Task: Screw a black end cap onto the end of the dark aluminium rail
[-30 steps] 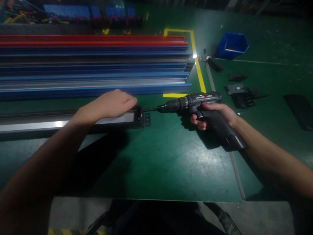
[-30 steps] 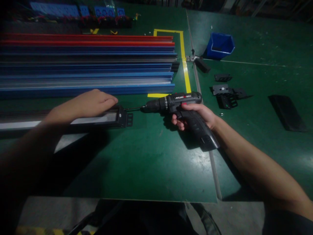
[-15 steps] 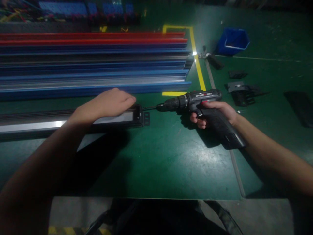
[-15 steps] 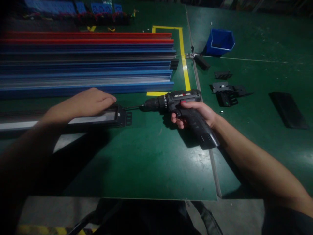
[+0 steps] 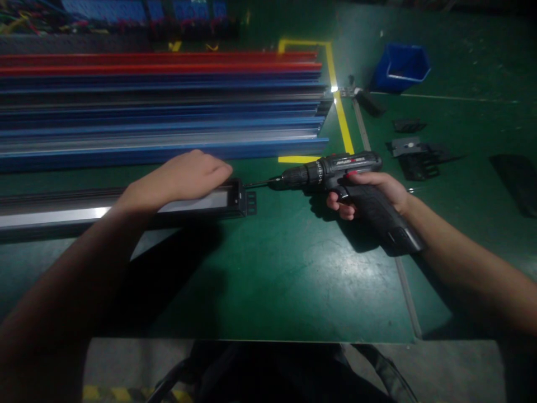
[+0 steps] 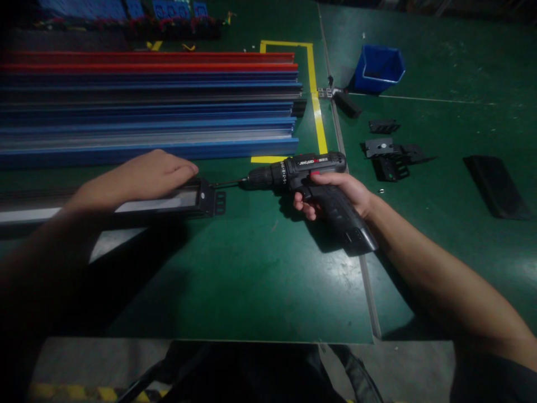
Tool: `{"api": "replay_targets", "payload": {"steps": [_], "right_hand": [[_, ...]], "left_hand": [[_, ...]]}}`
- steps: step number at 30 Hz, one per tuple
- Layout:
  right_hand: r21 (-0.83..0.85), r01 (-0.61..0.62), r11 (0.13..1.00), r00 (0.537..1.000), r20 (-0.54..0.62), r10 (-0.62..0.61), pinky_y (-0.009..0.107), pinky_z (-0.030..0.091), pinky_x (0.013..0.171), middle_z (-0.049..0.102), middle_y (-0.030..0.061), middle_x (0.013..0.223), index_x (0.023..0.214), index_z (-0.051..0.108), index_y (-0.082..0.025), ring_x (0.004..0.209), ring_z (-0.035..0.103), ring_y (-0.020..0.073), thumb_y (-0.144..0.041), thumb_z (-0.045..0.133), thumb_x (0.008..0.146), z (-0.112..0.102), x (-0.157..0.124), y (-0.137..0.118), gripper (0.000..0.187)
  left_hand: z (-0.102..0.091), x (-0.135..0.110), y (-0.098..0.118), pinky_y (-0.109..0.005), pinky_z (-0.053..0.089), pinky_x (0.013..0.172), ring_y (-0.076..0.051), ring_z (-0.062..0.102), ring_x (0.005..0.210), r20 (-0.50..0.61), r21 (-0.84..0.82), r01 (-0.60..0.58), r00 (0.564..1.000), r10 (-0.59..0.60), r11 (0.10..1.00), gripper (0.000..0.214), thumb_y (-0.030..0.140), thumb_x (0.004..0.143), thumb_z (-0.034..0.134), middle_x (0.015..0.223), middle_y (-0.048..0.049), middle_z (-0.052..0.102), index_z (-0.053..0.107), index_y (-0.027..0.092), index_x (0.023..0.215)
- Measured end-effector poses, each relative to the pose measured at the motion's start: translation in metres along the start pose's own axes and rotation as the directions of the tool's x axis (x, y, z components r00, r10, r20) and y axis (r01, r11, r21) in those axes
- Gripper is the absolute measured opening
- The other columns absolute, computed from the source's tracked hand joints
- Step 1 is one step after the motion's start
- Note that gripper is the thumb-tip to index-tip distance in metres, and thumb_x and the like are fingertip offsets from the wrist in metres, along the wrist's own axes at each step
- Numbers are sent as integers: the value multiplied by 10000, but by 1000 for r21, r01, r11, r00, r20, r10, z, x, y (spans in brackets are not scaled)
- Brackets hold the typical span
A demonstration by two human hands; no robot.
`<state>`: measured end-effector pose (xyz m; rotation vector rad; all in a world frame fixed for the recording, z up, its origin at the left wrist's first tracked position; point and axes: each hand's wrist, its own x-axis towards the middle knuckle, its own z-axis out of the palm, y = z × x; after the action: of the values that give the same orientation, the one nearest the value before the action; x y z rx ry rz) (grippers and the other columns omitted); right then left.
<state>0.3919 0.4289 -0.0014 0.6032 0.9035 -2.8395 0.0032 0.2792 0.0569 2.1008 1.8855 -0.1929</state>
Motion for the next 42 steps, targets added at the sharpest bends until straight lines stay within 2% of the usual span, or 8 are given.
{"api": "replay_targets", "payload": {"steps": [9, 14, 24, 29, 34, 37, 42], "right_hand": [[24, -13, 1000, 999, 38, 12, 293, 635, 841, 753, 176, 1108, 1204, 624, -42, 870, 750, 192, -414, 681, 998, 1, 1, 0, 429], [19, 1, 1000, 999, 34, -2, 323, 642, 838, 748, 187, 1115, 1230, 594, -50, 878, 746, 208, -413, 667, 1000, 1, 1, -1, 436], [42, 8, 999, 999, 31, -9, 335, 643, 810, 752, 151, 1091, 1282, 536, -102, 864, 744, 213, -381, 696, 973, 2, 1, 0, 446], [42, 5, 999, 1000, -15, -5, 326, 632, 807, 743, 129, 1091, 1313, 498, -131, 854, 734, 203, -379, 669, 987, 4, 1, 0, 443], [39, 5, 999, 1000, -31, -4, 337, 633, 794, 733, 156, 1078, 1251, 520, -102, 842, 724, 209, -386, 678, 973, 5, -1, -1, 428], [23, 14, 1000, 999, -44, -13, 332, 632, 786, 734, 143, 1073, 1266, 511, -113, 839, 726, 209, -387, 675, 973, 5, -1, -1, 433], [16, 13, 1000, 998, -59, -12, 321, 624, 770, 733, 136, 1057, 1264, 505, -120, 829, 723, 208, -395, 687, 963, 6, 0, 0, 446]], "left_hand": [[0, -1, 0, -356, 487, 733, -212, 613, 715, -8, 4, -29, 1000, 29, 1000, 539, 431, 1006, 277, 834, -89, 724, 712, 195, 792], [0, -1, 0, -400, 514, 804, -224, 619, 727, -6, -17, -5, 1000, 5, 1000, 536, 423, 993, 296, 837, -99, 718, 734, 187, 793], [4, 0, -6, -363, 428, 683, -193, 568, 681, -20, 20, -34, 999, 35, 999, 487, 411, 1021, 285, 792, -67, 676, 624, 211, 733], [8, 1, -12, -353, 416, 676, -190, 571, 700, -45, 18, -37, 998, 37, 999, 521, 445, 1028, 286, 818, -57, 674, 655, 207, 747], [1, -2, -3, -321, 386, 681, -166, 540, 712, 4, 32, -45, 999, 45, 998, 492, 398, 1044, 285, 816, -41, 667, 627, 188, 759], [-3, -4, 1, -311, 377, 690, -155, 518, 715, 11, 21, -27, 1000, 27, 999, 487, 388, 1045, 289, 822, -44, 671, 625, 175, 765], [0, -2, -1, -346, 418, 742, -174, 530, 692, 7, 6, 4, 1000, -4, 1000, 490, 404, 1033, 300, 797, -51, 664, 650, 189, 765]]}}
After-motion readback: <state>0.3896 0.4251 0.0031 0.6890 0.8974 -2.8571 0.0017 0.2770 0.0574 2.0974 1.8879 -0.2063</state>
